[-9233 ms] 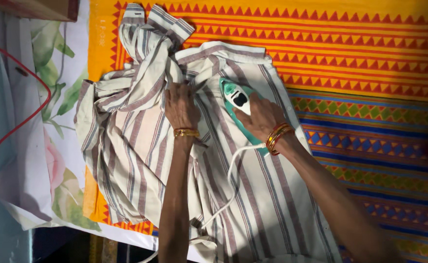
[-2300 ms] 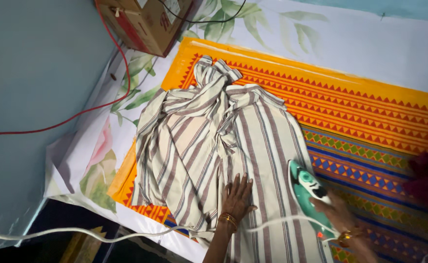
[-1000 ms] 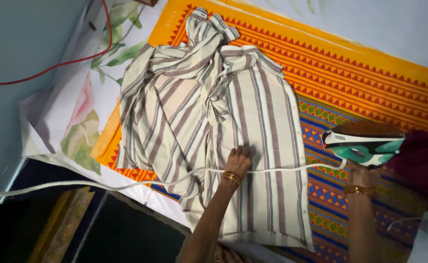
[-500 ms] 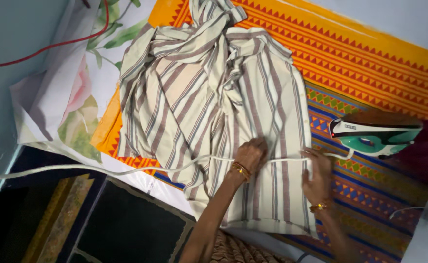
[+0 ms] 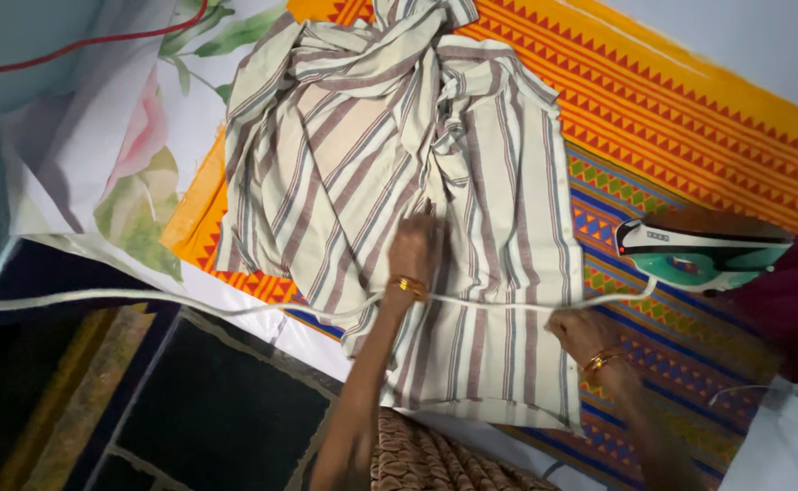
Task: The person irons a striped shirt on a patterned mat using a green electric iron. They repeatedly smooth the fabric with one hand while moving the iron with the other, adjusting the shirt's position several times to cover different areas.
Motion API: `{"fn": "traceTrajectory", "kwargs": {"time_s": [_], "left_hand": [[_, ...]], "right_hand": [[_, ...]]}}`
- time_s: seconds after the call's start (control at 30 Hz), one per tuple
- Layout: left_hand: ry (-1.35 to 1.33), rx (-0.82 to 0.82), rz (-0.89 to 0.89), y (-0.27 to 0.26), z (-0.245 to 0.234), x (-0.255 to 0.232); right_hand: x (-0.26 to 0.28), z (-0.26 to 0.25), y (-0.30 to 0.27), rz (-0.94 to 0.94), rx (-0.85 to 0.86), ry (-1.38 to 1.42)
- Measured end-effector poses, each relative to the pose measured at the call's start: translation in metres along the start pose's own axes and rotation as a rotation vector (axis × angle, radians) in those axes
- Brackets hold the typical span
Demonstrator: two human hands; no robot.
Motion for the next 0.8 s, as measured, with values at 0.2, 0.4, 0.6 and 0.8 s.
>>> {"fn": "traceTrajectory", "kwargs": {"time_s": [0.2,0.4,0.6,0.8], "left_hand": [[0.513,0.128,-0.102,0.047,-0.02,0.109],[0.651,0.044,-0.359,0.077,-0.064,0.201],[0.798,-0.006,-0.285,0.097,-0.109,0.241],[0.691,0.063,-0.318,0.107,-0.114,0.256]], "right_hand": [[0.045,-0.05,-0.002,-0.054,-0.14,0.031],[0.138,-0.115,0.067,-0.223,-0.407,0.179],[0.225,-0.15,0.151,-0.375,-0.76,0.268],[0.211,-0.132,0.231,-0.337,-0.774,0.174]]}}
Point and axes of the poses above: each hand's wrist, its own y-axis towards the middle knuckle, its own z-axis out of the palm, x = y × z, the point moved 2 cm from there along y, towards the middle knuckle, and after that the axes turned 1 degree about y, right-handed, at the moved point
